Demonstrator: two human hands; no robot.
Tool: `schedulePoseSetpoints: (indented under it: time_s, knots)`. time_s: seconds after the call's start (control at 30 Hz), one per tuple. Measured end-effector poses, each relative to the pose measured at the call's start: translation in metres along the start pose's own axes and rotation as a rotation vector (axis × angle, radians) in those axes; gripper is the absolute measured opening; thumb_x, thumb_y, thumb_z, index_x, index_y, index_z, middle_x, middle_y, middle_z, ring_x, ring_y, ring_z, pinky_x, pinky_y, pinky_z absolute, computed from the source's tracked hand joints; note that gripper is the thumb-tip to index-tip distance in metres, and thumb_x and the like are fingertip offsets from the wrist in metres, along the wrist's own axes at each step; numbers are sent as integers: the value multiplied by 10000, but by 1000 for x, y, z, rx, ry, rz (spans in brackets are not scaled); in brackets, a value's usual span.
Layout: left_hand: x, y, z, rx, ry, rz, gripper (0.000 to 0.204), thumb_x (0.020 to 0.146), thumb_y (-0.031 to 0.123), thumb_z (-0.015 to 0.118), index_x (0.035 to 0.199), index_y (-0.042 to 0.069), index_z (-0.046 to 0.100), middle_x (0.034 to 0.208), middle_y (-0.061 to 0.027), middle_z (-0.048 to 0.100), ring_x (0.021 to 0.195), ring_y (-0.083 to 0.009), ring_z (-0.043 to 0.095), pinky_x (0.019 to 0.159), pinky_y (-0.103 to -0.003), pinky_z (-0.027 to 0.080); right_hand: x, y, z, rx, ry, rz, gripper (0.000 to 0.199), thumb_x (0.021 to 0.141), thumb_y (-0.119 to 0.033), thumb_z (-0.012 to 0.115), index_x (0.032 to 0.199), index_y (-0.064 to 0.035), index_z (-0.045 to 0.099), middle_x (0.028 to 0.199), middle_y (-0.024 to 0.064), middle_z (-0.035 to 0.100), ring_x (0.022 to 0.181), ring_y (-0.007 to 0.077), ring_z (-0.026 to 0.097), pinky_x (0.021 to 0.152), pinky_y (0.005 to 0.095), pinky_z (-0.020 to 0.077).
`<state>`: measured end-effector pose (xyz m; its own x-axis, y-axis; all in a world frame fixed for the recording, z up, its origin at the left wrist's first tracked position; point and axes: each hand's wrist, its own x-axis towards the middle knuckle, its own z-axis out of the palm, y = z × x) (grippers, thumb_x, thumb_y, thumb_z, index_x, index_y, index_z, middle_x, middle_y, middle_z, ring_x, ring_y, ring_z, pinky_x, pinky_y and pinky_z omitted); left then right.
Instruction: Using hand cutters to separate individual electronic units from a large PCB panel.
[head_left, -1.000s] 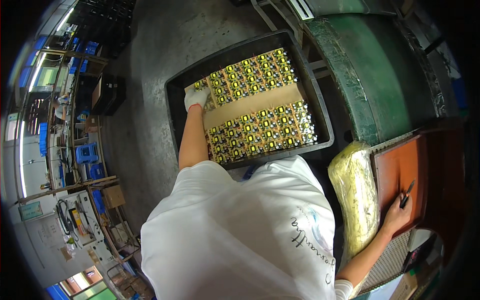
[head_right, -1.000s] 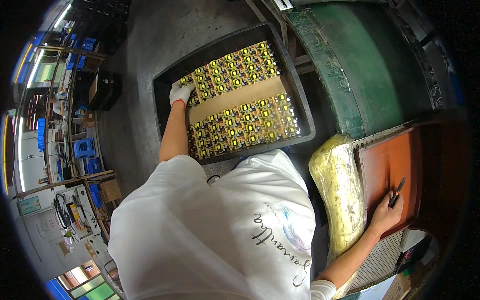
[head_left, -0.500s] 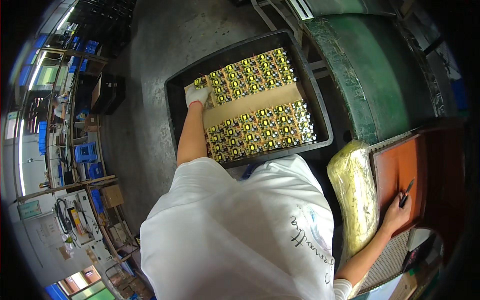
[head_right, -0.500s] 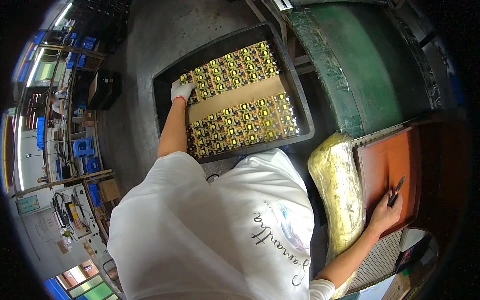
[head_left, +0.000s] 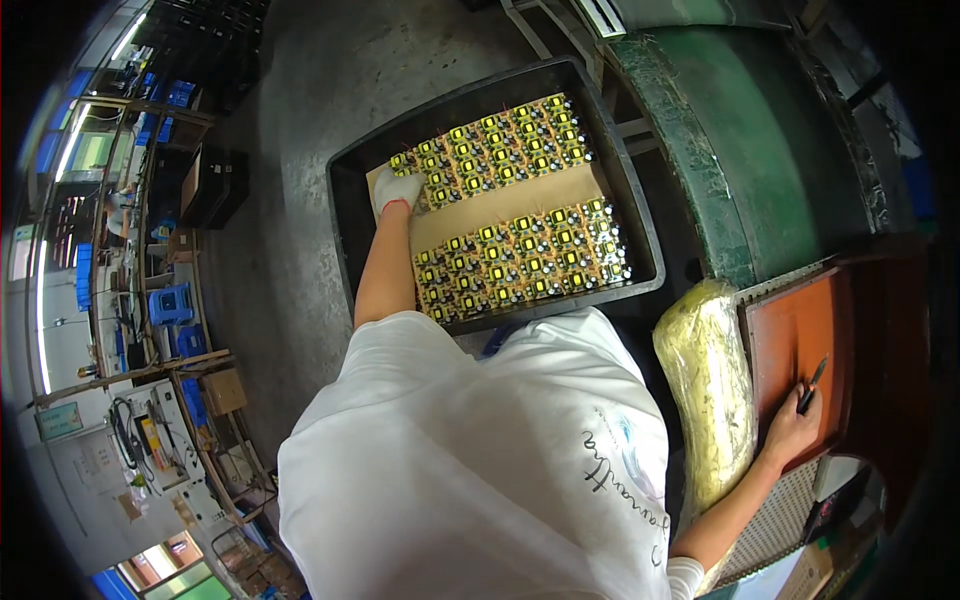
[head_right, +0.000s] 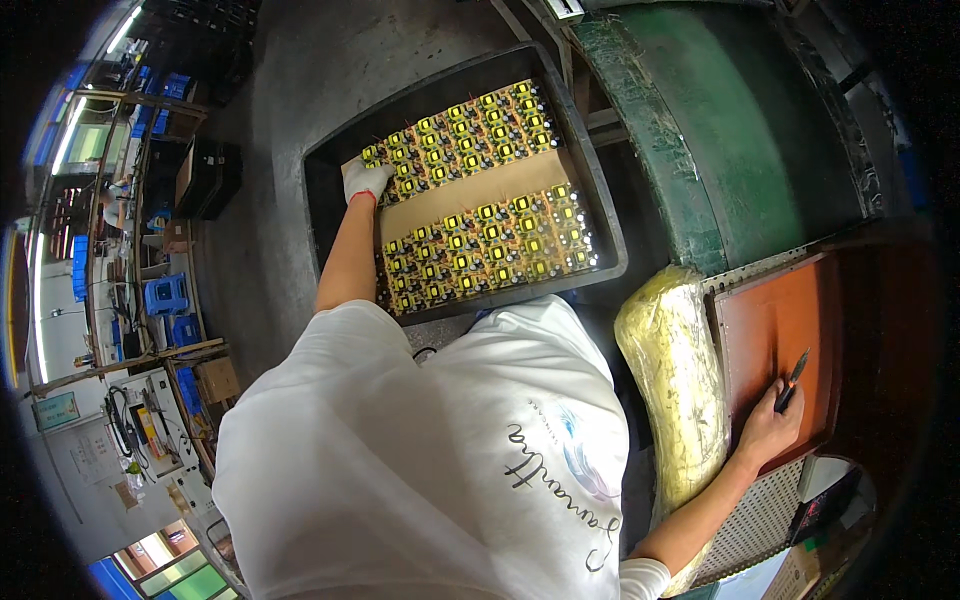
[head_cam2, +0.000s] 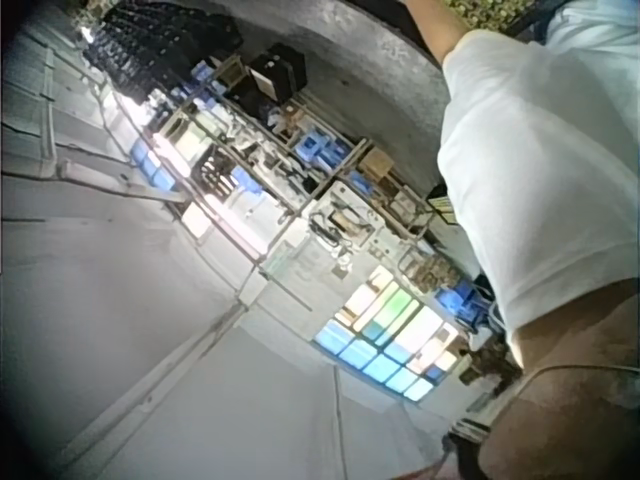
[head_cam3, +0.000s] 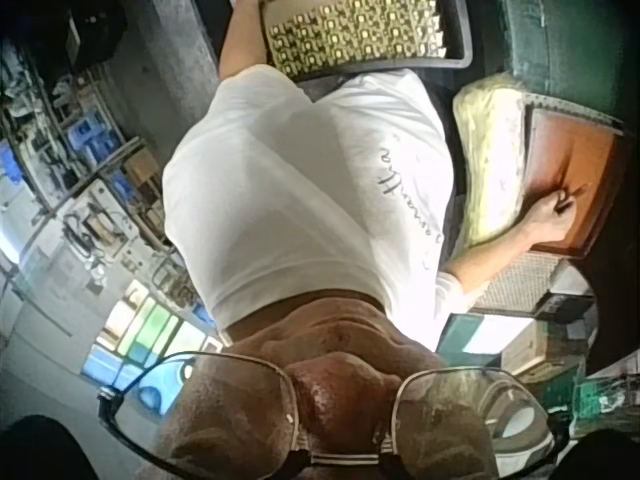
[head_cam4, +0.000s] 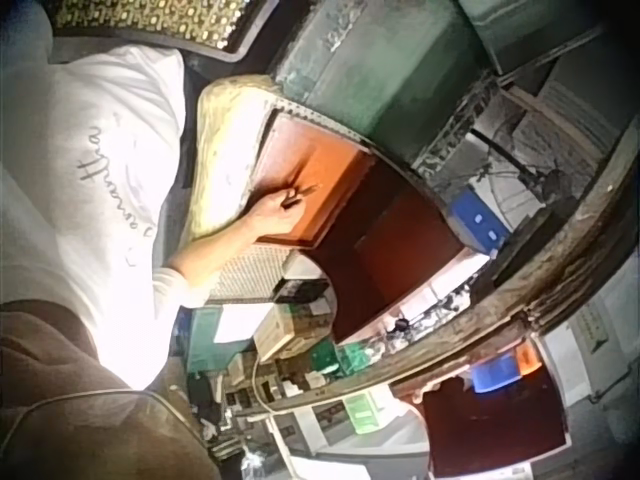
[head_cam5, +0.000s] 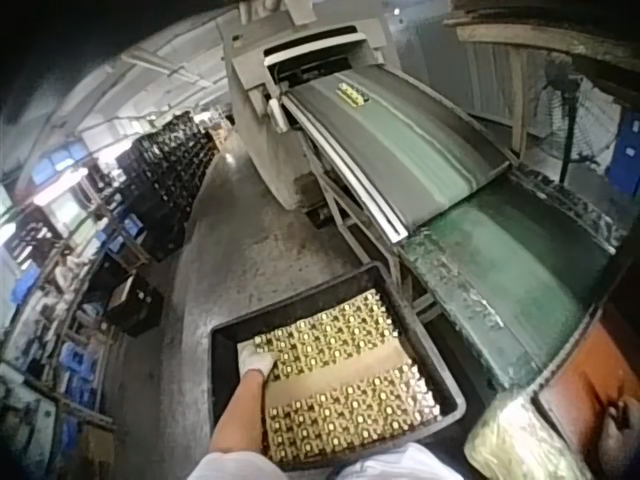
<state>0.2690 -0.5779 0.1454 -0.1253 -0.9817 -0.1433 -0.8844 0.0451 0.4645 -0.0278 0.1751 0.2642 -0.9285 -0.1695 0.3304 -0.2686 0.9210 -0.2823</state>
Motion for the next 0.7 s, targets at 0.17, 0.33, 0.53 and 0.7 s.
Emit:
schedulePoseSetpoints:
  time_s: [0.17, 0.33, 0.53, 0.7]
  knots:
    - [27, -30, 12, -487, -87, -18, 612, 841, 381, 848, 1279, -36, 753, 1257, -184, 779, 1153, -273, 737, 1013, -381, 549, 4, -8, 1, 14, 31, -7, 300, 1030, -217, 725, 1211, 22, 729, 1056, 254, 760, 929, 417, 740, 842, 442, 572]
    - [15, -24, -1, -725, -131, -42, 599, 990, 324, 778, 1411, -86, 666, 1403, -148, 707, 1244, -232, 668, 1072, -346, 510, 7, -16, -3, 75, 75, 13, 241, 1002, -147, 723, 1168, 27, 721, 954, 240, 713, 839, 380, 711, 790, 461, 558]
    - [5, 20, -29, -525, -117, 48, 580, 1010, 319, 749, 1425, -75, 653, 1371, -132, 730, 1200, -198, 682, 1073, -342, 509, 0, 5, 1, 656, 98, 383, 165, 1041, -121, 684, 1116, 24, 710, 861, 95, 677, 751, 159, 634, 682, 333, 514]
    - [-34, 120, -49, -285, 221, 253, 614, 1003, 308, 755, 1431, -109, 612, 1380, -193, 722, 1261, -220, 680, 1112, -349, 494, 10, 4, -12, 1179, 155, 560, 175, 1074, -124, 651, 1188, 6, 677, 876, 21, 646, 742, 106, 587, 669, 267, 484]
